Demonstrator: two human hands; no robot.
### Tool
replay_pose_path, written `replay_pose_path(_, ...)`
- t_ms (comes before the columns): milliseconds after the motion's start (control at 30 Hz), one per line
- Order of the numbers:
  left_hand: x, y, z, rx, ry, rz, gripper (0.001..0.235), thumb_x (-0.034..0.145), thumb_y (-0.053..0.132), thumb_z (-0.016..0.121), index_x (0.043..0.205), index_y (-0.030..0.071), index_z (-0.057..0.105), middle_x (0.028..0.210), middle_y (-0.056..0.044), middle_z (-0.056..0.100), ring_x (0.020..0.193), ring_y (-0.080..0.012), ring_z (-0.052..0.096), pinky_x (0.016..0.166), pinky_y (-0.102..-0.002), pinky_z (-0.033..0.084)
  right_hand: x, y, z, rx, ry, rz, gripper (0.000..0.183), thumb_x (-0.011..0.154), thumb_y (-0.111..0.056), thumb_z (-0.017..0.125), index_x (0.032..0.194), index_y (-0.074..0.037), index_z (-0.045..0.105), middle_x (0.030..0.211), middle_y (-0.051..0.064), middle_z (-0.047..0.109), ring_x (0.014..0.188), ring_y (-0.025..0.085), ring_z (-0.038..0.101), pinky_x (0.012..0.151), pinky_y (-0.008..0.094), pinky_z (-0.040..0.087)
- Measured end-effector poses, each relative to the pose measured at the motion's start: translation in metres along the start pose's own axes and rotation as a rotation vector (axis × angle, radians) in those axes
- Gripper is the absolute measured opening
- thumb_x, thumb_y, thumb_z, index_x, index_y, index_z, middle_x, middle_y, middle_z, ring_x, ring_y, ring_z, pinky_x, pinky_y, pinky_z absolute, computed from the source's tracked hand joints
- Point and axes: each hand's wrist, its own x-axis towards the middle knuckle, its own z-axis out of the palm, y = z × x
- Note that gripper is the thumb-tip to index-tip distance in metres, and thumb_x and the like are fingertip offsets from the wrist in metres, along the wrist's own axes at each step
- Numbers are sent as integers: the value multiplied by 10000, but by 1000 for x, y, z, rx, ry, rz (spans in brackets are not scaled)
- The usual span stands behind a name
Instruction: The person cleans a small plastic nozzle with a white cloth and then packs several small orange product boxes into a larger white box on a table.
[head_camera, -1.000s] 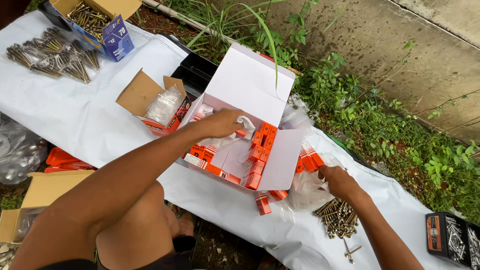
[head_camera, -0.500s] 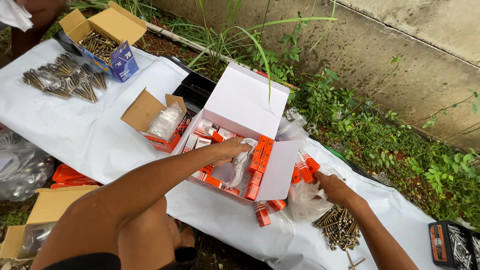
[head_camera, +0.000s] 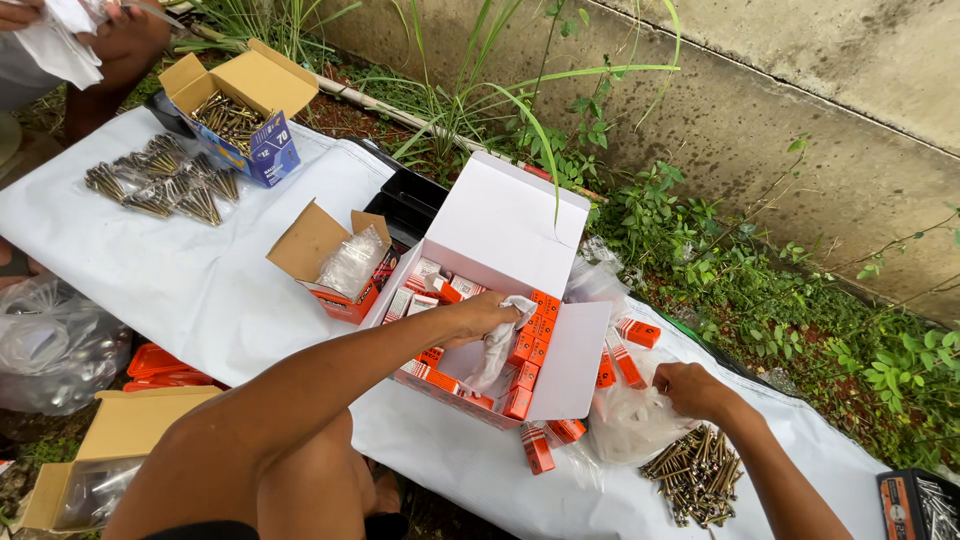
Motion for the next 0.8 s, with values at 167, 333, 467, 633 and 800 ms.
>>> replay_pose_path(167,-49,58,-6,333,12,75,570,921,371,576,1397,58,596,1352,-197,622,1312,-334,551,1086,-483,446,-33,-23,-49,90,278,40,171,912,-249,666,1003,-114,717,772,127,782,668,292,742,629,398,605)
replay_pose_path(333,-50,78,-21,624,23,117,472,926,367,540,1356,202,644,1318,-169,673,1300,-398,573,1105,-512,448,5,0,-34,129,518,115,265,874,-416,697,1104,-292,650,1010,-25,704,950,272,726,836,492,599)
replay_pose_path(467,-53,88,-26,659,42,104,428,932,386,535,1325,265,655,1229,-147,713,1247,-371,619,1057,-495,478,16,-14,-24,234,655,-152,482,876,-199,710,1332,-141,564,1228,169,598,1046,408,690,924,556,568)
replay_pose_path(633,-65,101,-32,688,41,135,419,959,356,535,1351,245,633,1208,-202,705,1240,-400,614,1042,-509,481,77,-2,2,114,490,-169,475,901,-246,684,1348,-278,525,1416,149,539,1186,467,635,1063,550,525)
replay_pose_path(800,-65,108,-37,704,-2,175,403,971,242,516,1359,187,609,1199,-222,704,1219,-411,624,1039,-519,481,51,-48,-3,67,353,106,485,963,-303,600,1377,-276,349,1279,185,649,1185,443,650,1040,556,506)
